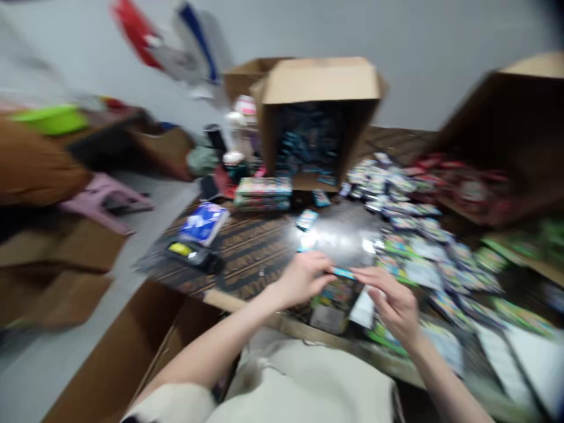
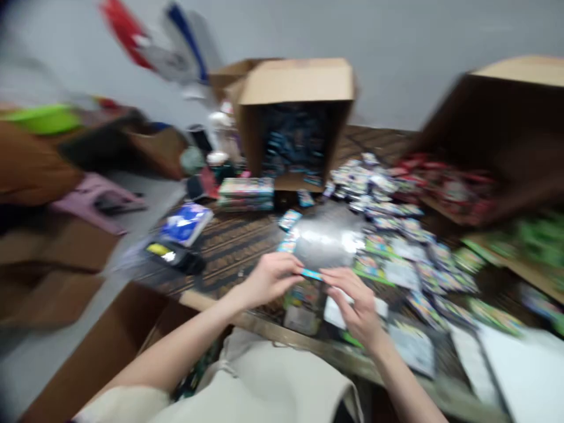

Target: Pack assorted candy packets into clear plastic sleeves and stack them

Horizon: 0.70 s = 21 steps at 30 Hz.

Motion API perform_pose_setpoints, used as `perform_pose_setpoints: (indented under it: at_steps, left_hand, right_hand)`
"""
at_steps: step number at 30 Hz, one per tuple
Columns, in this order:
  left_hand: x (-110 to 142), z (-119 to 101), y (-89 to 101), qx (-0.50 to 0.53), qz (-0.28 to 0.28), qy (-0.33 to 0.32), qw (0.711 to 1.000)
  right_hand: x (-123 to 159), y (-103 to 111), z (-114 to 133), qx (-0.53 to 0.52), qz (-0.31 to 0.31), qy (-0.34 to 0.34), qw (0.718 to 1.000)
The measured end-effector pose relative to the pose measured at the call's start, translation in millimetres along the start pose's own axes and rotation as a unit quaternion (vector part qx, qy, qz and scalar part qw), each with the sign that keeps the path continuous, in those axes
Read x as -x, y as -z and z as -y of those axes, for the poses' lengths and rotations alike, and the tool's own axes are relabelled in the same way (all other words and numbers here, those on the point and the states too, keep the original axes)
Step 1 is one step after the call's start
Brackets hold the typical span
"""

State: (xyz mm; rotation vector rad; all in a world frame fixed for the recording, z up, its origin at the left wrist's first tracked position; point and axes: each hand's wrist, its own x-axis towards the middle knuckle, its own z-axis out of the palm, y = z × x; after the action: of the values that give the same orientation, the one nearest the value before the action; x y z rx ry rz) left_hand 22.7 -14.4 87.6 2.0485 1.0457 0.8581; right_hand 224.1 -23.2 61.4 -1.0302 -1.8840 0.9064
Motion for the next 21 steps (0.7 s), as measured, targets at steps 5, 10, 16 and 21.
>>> perform_pose_setpoints:
  at_steps: [5,10,16,21]
  left_hand:
    - [-15.7,17.5,-6.3,-0.036,0.026,-0.06,0.997]
    - [-14.8,24.1,-7.6,-0.054,-0.015,-0.063,0.996]
    - [-14.9,27.5,-19.7,-0.02,-0.033,-0.041,0.998]
    - [-17.3,20.8,-25.3,-0.013,-0.03,-0.022,0.999]
  right_hand:
    - [12.2,50.6,-31.3,0.049,-0.096,-0.058,0.992]
    - [22.8,59.2,-94.4,0.238,-0.068,-0.153,0.957]
    - [37.6,29.9,-122.2,0.259,-0.027,-0.173,0.95]
    - [41.4,19.4,-115.1,0.237,-0.021,-0.165,0.957]
